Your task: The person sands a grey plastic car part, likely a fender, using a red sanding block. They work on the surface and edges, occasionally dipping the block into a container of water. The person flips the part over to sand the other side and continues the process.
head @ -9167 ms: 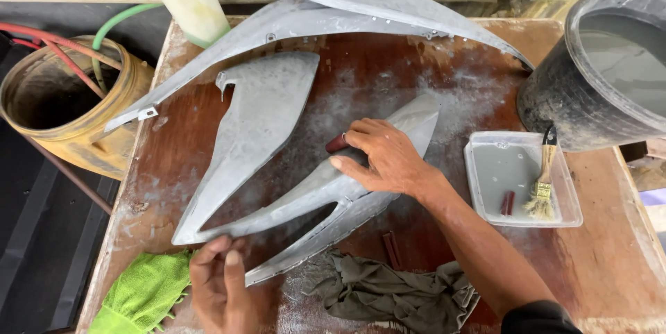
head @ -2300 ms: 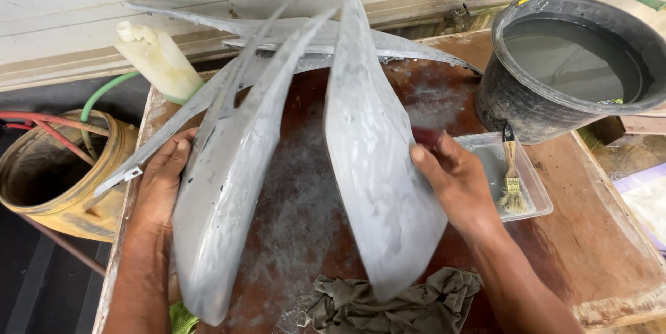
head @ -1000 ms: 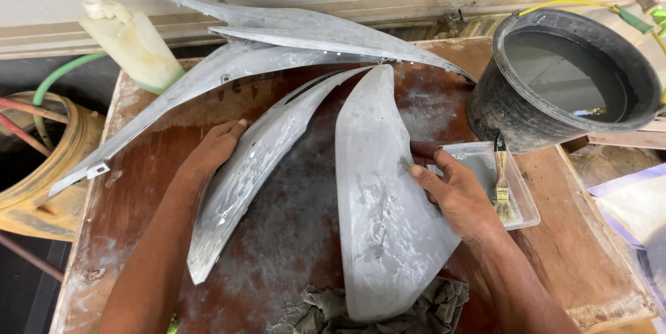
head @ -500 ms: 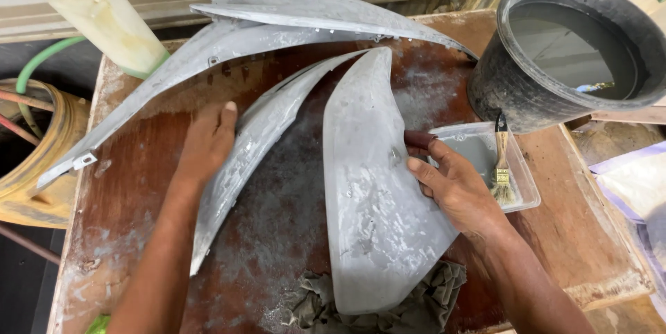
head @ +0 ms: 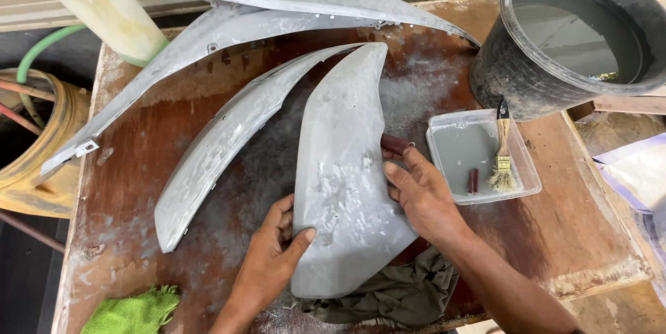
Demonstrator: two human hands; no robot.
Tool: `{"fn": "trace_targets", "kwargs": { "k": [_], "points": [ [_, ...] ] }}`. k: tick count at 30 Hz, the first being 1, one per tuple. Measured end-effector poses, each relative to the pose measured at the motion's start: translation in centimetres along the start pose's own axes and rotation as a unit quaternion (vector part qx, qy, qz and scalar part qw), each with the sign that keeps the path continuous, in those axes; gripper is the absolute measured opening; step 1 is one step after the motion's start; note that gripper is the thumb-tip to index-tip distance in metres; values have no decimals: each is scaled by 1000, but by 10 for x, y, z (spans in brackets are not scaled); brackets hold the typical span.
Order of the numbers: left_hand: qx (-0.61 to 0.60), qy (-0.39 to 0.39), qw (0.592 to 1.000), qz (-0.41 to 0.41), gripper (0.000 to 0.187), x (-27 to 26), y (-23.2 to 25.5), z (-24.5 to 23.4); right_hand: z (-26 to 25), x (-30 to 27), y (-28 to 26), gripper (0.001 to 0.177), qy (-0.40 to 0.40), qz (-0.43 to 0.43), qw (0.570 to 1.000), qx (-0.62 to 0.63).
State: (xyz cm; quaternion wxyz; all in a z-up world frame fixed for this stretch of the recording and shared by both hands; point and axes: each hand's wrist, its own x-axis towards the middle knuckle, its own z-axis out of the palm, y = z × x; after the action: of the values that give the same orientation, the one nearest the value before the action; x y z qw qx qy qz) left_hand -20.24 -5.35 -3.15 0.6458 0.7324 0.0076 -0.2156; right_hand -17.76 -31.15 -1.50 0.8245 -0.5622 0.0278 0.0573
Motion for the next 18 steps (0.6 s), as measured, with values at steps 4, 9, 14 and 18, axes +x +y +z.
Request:
{"fn": "trace_targets", "kwargs": {
  "k": [4,9,14,18],
  "points": [
    [19,28,999,42,66,7,-7,-9,9,2,12,52,-2,-5,1000,9],
    [20,61,997,41,63,18,-12,-24,14,3,26,42,-5,-10,999,-34],
    [59,75,994,45,62,23,-12,-43,19,1,40,50,-7,3,998,-60],
    [89,78,993,16,59,27,-6,-60,28,-8,43,45,-87,-22,996,-15]
  ]
}}
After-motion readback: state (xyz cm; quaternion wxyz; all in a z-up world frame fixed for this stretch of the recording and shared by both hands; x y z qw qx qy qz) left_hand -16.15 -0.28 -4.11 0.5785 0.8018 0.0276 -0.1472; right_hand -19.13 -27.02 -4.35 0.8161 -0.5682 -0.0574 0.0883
